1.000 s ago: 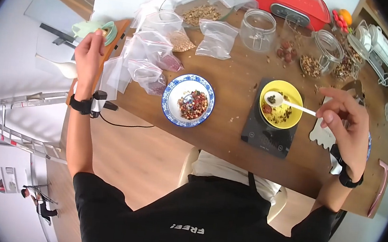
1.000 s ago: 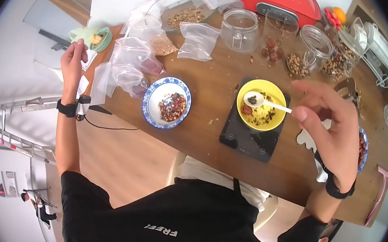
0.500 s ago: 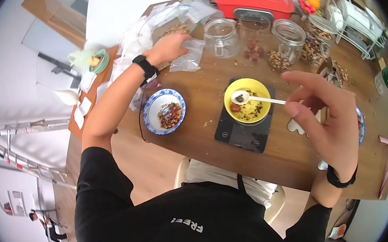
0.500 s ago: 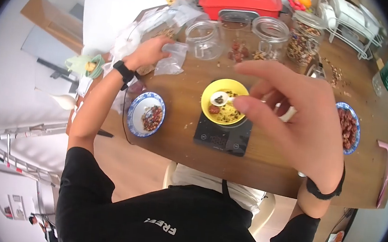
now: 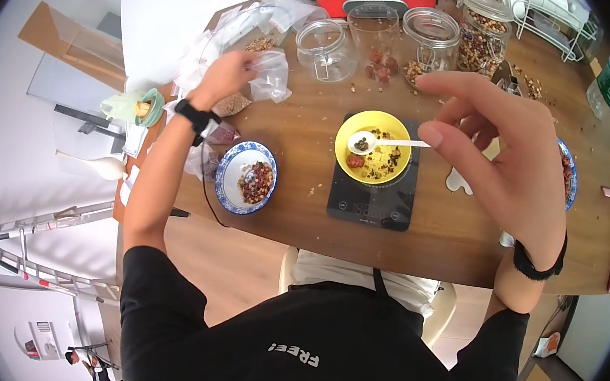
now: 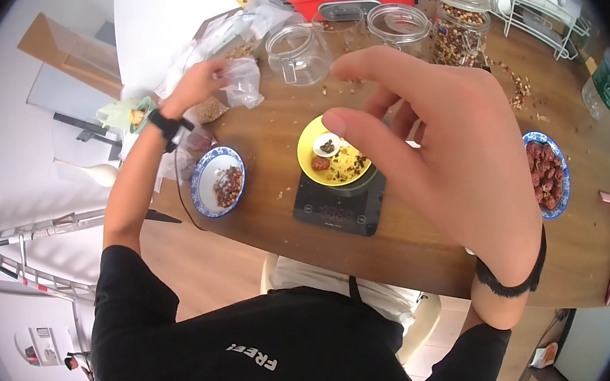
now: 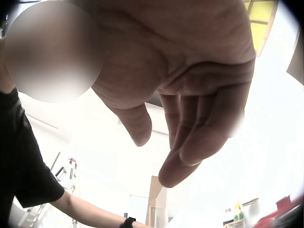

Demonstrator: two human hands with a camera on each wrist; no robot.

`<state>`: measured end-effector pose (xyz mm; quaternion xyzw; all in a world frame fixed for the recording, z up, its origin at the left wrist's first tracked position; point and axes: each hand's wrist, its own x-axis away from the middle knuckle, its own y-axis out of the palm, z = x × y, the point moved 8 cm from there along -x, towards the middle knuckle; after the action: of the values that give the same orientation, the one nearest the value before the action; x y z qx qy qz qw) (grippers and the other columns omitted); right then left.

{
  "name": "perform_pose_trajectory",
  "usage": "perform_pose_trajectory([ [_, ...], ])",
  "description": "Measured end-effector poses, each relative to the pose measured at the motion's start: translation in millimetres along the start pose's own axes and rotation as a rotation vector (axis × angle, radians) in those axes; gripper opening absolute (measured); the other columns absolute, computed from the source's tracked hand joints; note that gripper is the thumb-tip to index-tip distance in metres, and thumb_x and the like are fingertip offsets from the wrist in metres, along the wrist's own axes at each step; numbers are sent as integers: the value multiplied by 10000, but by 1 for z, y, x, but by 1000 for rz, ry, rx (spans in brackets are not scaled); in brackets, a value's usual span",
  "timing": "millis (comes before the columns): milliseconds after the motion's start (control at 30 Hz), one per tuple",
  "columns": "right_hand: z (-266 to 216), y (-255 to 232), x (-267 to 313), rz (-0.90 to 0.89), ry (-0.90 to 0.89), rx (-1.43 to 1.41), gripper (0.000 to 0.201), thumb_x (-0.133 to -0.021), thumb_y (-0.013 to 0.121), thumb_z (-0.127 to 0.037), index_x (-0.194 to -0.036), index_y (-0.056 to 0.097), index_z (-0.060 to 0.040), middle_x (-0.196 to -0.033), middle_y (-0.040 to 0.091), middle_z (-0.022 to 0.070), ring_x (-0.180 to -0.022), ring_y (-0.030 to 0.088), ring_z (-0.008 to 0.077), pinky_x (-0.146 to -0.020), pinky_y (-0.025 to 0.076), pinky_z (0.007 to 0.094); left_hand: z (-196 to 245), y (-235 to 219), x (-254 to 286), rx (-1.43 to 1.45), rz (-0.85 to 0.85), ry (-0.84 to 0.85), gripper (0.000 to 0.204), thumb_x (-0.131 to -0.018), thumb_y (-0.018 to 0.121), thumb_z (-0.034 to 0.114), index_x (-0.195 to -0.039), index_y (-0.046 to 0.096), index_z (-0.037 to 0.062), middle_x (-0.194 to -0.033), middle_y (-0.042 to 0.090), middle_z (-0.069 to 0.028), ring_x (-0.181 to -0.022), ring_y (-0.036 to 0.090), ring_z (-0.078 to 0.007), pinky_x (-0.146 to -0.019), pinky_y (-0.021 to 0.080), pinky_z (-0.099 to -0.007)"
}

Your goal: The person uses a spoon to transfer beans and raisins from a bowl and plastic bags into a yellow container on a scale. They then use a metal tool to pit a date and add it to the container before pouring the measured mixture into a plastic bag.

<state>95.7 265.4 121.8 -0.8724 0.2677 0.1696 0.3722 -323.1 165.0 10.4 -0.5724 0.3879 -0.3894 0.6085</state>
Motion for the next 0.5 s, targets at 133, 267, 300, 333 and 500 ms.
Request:
perform_pose_trajectory([
  [133,7,4,-4,46,-49,58,330,-869,750,-98,-1189,683,-45,-762,691,47,-631,628,100,-569,459,228,42,-67,44,88,141,22,254,-894,716,239,-1008,729,13,-975,690,-179,-836,656,-343,-743,504,-406],
  [267,12,24,-8,62,-94,76,360,-859,755,-103,-1206,676,-51,-890,707,79,-716,669,164,-616,503,264,105,-101,82,42,150,22,224,-923,694,215,-1015,719,12,-970,664,-161,-799,648,-327,-723,504,-404],
  [300,4,30,-8,101,-209,148,385,-849,757,-110,-1219,667,-56,-970,701,87,-803,670,208,-676,524,299,129,-101,90,69,137,93,204,-916,698,200,-1004,716,16,-959,649,-148,-803,646,-327,-717,504,-408],
  [333,-6,37,-6,139,-327,221,410,-839,760,-118,-1232,658,-61,-1051,696,94,-891,672,251,-736,545,335,152,-98,97,97,126,165,184,-909,701,184,-994,712,20,-948,634,-135,-807,644,-326,-712,504,-412],
  [500,-15,73,2,142,-439,228,419,-725,802,-107,-1118,658,-82,-1024,677,16,-1027,612,270,-853,536,365,230,-87,118,115,164,420,152,-872,719,84,-1011,690,30,-928,590,-106,-755,592,-310,-670,481,-378],
])
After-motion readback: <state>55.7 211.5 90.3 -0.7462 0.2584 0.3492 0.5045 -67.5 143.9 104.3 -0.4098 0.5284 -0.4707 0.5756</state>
